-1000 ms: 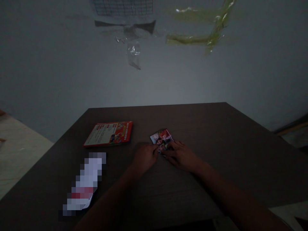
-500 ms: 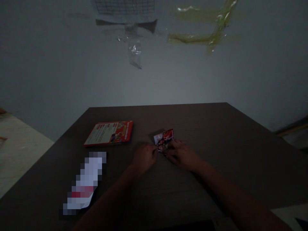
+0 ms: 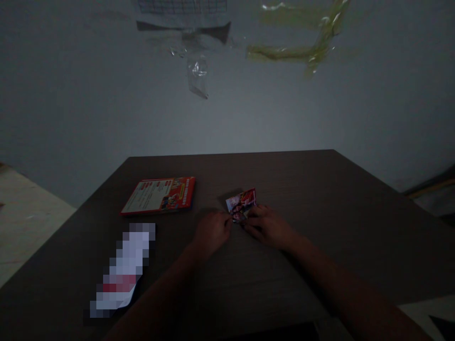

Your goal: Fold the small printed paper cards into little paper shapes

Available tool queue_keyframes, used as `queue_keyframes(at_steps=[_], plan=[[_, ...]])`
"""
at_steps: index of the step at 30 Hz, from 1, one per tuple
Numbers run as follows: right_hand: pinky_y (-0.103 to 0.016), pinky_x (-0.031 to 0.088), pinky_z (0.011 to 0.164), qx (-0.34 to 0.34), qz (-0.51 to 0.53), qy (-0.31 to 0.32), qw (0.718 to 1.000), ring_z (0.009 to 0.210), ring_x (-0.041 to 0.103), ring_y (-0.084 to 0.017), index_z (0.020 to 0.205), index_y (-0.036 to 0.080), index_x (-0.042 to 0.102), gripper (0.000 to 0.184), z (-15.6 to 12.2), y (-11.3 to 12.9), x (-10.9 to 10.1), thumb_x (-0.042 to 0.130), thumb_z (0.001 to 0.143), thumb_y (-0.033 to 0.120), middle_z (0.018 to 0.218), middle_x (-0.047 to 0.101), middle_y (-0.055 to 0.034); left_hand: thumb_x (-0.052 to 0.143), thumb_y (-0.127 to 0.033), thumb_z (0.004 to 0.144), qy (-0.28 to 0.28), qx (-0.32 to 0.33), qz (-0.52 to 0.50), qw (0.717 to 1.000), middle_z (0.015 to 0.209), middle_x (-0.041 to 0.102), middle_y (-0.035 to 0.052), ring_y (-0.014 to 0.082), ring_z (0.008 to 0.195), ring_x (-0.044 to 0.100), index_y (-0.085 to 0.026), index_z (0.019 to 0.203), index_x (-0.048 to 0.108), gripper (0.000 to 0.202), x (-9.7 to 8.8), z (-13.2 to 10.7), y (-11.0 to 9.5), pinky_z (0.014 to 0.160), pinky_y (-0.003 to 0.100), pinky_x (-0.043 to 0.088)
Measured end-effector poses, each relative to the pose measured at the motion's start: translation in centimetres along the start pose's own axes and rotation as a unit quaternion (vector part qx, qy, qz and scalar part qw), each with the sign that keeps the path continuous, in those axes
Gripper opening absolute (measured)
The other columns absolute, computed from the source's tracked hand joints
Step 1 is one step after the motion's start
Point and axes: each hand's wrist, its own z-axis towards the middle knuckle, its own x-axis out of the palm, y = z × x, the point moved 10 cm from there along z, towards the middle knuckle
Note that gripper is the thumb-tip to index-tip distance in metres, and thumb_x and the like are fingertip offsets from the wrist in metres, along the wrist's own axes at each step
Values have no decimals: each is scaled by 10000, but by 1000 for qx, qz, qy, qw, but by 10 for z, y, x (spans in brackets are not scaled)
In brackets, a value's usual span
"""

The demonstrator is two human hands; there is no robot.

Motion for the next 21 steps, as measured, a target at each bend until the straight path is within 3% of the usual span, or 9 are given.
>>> queue_keyframes(at_steps=[13,21], plan=[[-307,416,792,9,109,-43,993,884,562,-171,916,214,665,207,5,-14,-1,466,898,271,896,659,-44,379,-313,897,-12,-9,2,1000,929,686,71,199,847,617,-205,940,665,309,-2,0,5,755,312,419],[-289,420,719,15,168,-39,985,735,573,-150,763,189,621,174,3,-17,-2,504,869,261,756,656,-27,417,-281,868,-18,30,-15,999,881,681,58,181,789,612,-187,866,652,253,0,0,-3,706,285,414]])
